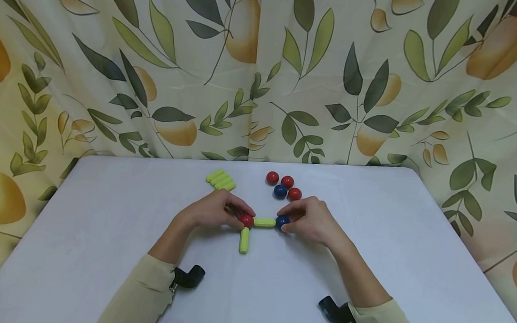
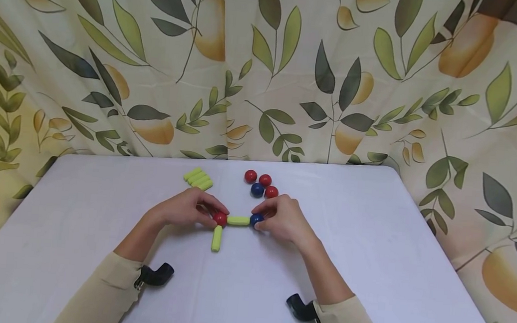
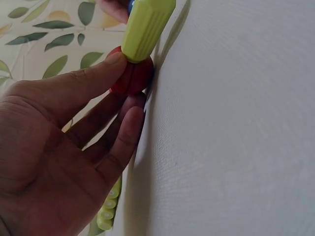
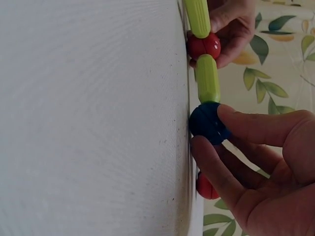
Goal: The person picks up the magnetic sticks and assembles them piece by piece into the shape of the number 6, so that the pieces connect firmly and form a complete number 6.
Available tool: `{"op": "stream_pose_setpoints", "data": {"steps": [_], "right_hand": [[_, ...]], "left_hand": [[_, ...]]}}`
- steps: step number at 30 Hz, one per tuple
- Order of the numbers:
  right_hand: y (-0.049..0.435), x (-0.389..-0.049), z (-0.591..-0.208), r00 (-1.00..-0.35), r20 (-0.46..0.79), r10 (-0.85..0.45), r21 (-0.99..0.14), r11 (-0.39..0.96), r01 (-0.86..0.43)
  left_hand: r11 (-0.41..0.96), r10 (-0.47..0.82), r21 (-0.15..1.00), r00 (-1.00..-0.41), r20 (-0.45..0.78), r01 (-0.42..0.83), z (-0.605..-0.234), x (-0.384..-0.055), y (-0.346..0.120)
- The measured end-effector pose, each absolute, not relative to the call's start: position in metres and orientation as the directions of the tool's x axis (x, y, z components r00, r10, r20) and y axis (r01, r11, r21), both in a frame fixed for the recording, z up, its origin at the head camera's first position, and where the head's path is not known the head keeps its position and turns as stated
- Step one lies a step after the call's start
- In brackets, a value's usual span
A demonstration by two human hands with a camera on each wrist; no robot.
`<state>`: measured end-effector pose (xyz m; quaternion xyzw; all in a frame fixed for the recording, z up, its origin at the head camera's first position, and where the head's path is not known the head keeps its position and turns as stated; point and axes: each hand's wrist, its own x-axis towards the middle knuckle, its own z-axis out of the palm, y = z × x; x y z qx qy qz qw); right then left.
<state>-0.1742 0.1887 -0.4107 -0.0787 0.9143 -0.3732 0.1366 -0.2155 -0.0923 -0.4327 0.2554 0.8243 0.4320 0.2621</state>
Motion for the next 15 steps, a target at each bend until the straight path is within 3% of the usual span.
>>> {"op": "stream_pose_setpoints", "data": {"steps": [15], "right_hand": [[0.1874,-0.1748,-0.4086,-0.95,-0.202,-0.238,-0.703,0.711,-0.029]], "left_hand": [[0.501,0.632,0.843,-0.748,-0.203,0.194,-0.4298,-0.2145,-0.092]]}}
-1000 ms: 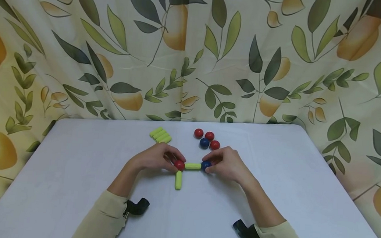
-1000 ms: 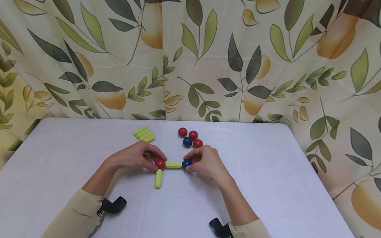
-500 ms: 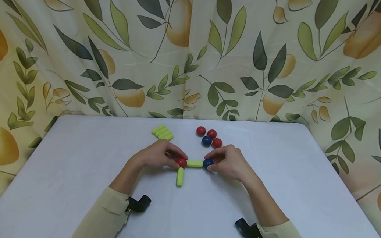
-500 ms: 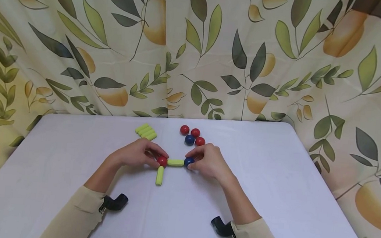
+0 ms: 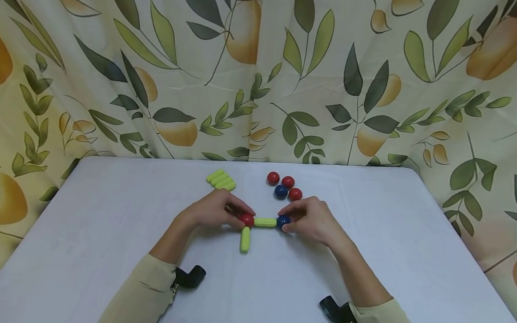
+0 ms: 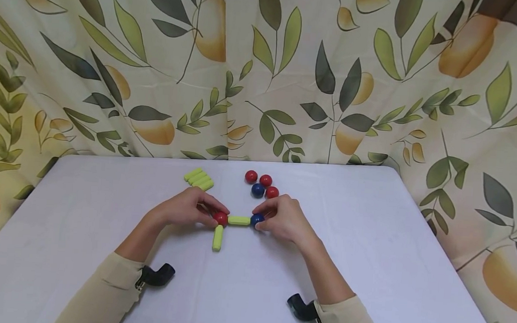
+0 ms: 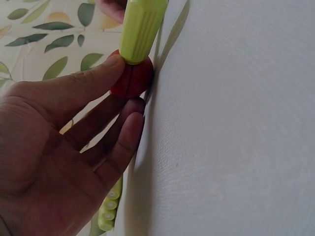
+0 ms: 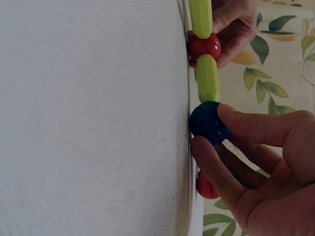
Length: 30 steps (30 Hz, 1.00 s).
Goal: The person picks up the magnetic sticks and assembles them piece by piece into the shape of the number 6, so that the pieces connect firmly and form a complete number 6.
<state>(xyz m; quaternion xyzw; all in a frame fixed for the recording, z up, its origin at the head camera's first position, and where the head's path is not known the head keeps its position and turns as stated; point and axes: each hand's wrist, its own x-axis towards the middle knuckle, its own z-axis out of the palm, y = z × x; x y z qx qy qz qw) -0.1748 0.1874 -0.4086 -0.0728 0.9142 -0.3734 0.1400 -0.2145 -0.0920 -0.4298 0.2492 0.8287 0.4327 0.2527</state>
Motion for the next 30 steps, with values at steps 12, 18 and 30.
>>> {"op": "stream_pose_setpoints", "data": {"steps": [12,18,30], "right_hand": [[0.1865,-0.1757,-0.4095,-0.95,-0.189,-0.249,-0.701,0.712,-0.047],[0.1874,-0.1767,-0.4093,-0.945,-0.196,-0.26,-0.694,0.718,-0.054],[0.1965,-0.1759,-0.3996,-0.953,-0.162,-0.257,-0.706,0.705,-0.07]], "left_hand": [[0.494,0.633,0.847,-0.75,-0.195,0.197,-0.4285,-0.2136,-0.0928],[0.496,0.632,0.845,-0.751,-0.193,0.199,-0.4302,-0.2143,-0.0933],[0.502,0.625,0.844,-0.754,-0.203,0.189,-0.4312,-0.2151,-0.0921]]}}
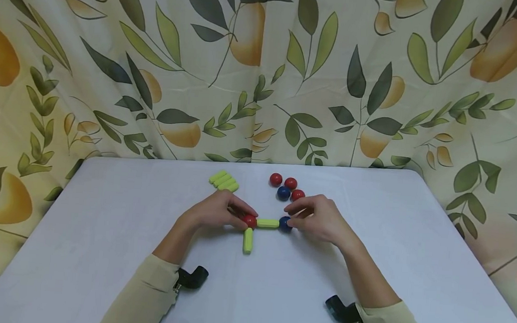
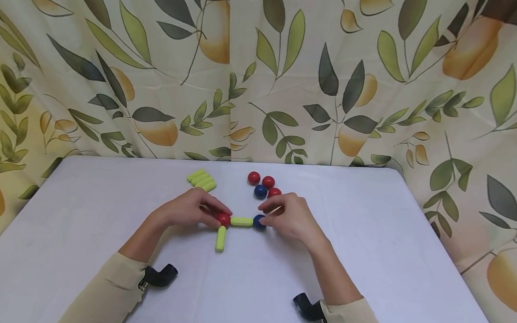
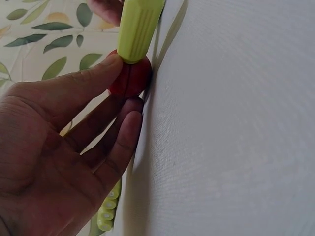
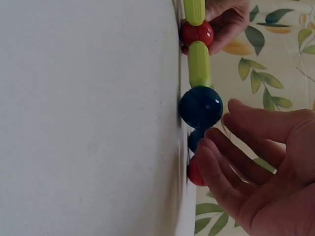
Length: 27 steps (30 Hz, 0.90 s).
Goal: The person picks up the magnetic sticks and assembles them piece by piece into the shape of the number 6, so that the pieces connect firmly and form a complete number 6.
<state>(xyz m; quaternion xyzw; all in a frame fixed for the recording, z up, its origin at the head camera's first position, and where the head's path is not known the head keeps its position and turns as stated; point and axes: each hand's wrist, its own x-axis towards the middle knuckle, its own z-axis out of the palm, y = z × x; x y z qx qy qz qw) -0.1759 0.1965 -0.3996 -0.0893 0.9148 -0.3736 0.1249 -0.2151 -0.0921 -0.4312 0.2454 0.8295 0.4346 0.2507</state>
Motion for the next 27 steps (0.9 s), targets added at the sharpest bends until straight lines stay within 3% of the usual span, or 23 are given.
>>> {"op": "stream_pose_setpoints", "data": {"steps": [7,13,27], "right_hand": [[0.205,-0.183,-0.395,-0.989,-0.078,-0.128,-0.694,0.719,-0.039],[0.209,-0.195,-0.398,-0.993,-0.113,-0.04,-0.686,0.726,0.049],[0.208,-0.215,-0.411,-0.984,-0.168,-0.054,-0.696,0.714,0.08]], "left_hand": [[0.512,0.616,0.84,-0.759,-0.214,0.179,-0.43,-0.214,-0.093],[0.505,0.622,0.842,-0.757,-0.2,0.192,-0.432,-0.215,-0.093],[0.495,0.618,0.852,-0.759,-0.205,0.173,-0.432,-0.215,-0.093]]}}
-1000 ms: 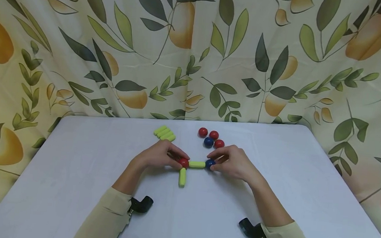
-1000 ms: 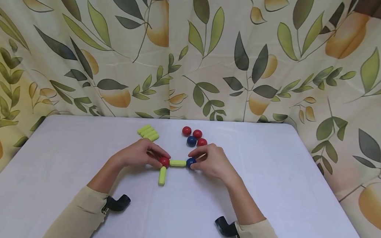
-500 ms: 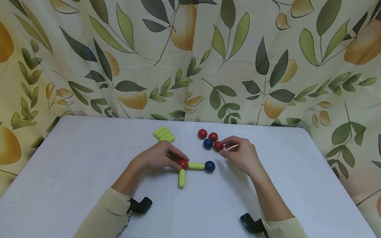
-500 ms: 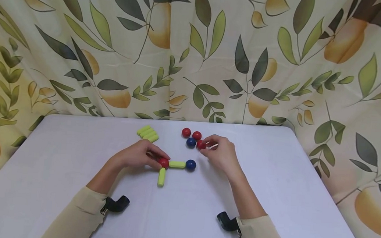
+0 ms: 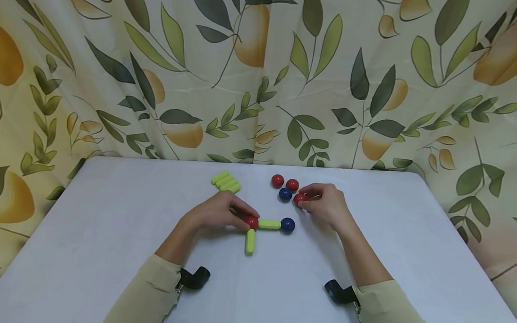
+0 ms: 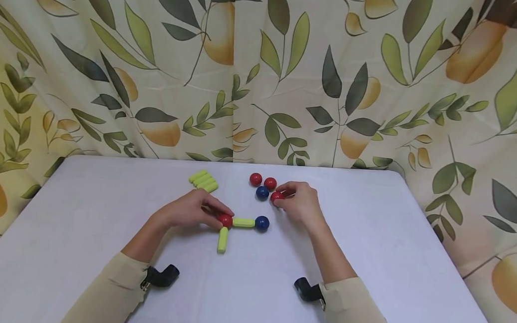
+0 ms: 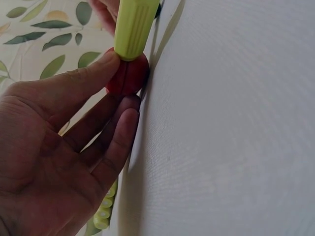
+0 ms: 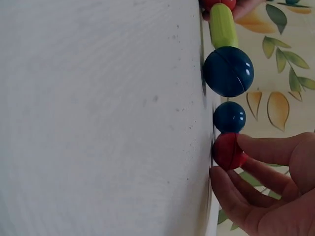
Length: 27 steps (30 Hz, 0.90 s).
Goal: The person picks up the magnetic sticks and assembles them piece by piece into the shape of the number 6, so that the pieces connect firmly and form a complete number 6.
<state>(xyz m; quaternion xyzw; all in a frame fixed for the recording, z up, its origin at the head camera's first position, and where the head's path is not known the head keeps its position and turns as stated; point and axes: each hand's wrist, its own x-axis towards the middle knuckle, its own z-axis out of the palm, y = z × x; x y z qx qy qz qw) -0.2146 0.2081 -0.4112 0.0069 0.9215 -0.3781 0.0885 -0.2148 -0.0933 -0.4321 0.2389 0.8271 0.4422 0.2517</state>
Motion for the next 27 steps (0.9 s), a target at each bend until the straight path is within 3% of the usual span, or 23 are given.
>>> {"op": "stream_pose_setpoints", "data": {"steps": [18,27], "right_hand": [[0.214,-0.202,-0.395,-0.977,-0.211,-0.032,-0.718,0.683,0.133],[0.217,-0.189,-0.382,-0.977,-0.199,-0.074,-0.743,0.662,0.101]], "left_hand": [[0.488,0.627,0.853,-0.754,-0.196,0.184,-0.434,-0.217,-0.093],[0.488,0.621,0.854,-0.758,-0.197,0.179,-0.436,-0.217,-0.093]]}}
